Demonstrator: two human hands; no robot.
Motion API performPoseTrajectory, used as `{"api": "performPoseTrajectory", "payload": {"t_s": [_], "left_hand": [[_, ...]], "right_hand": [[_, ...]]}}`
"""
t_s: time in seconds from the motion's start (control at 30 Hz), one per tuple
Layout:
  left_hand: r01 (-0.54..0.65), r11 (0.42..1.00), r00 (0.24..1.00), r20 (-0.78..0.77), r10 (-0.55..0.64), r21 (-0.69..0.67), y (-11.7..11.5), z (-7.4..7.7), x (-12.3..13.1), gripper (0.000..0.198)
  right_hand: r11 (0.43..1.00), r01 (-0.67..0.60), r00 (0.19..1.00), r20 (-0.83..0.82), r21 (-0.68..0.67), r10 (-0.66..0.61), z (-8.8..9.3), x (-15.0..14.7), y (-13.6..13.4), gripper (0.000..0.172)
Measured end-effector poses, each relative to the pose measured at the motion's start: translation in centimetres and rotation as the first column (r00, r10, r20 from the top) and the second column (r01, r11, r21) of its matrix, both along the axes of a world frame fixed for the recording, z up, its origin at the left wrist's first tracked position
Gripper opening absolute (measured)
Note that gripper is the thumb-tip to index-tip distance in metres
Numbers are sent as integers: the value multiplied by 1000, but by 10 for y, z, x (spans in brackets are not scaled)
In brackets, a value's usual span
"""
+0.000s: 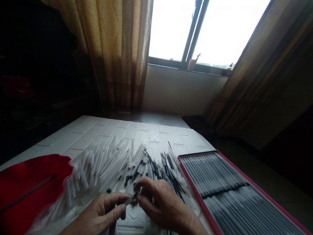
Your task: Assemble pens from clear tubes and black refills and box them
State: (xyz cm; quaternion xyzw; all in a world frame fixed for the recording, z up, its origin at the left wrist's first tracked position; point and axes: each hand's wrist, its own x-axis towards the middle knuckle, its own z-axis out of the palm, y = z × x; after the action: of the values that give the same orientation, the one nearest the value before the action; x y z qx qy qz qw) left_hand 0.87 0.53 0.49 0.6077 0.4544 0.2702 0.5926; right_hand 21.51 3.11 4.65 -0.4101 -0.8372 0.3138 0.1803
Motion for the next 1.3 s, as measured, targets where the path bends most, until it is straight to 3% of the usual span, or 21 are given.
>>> {"api": "performPoseTrajectory", "payload": {"t_s": [0.23, 0.43, 0.67, 1.0, 1.3], "left_hand": [[0, 1000, 1000, 7, 0, 17, 1, -2, 0, 67], [8, 999, 1000, 6, -8, 38, -1, -7, -2, 48], [2, 1000, 1000, 21, -2, -1, 0, -3, 0, 69], [-11, 1000, 1000, 21, 10, 22, 0, -8, -1, 56], [-4, 1000, 1000, 19, 4, 29, 0, -4, -2, 62]], "right_hand": [[999, -29, 999, -30, -33, 28, -2, -1, 0, 11], [999, -29, 1000, 7, -44, 29, -5, -2, 2, 18], [999, -14, 1000, -11, -36, 13, -2, 0, 1, 14], [996, -46, 997, -58, -70, 42, -4, -1, 0, 11], [1000, -16, 1000, -10, -18, 15, -8, -1, 2, 15]]}}
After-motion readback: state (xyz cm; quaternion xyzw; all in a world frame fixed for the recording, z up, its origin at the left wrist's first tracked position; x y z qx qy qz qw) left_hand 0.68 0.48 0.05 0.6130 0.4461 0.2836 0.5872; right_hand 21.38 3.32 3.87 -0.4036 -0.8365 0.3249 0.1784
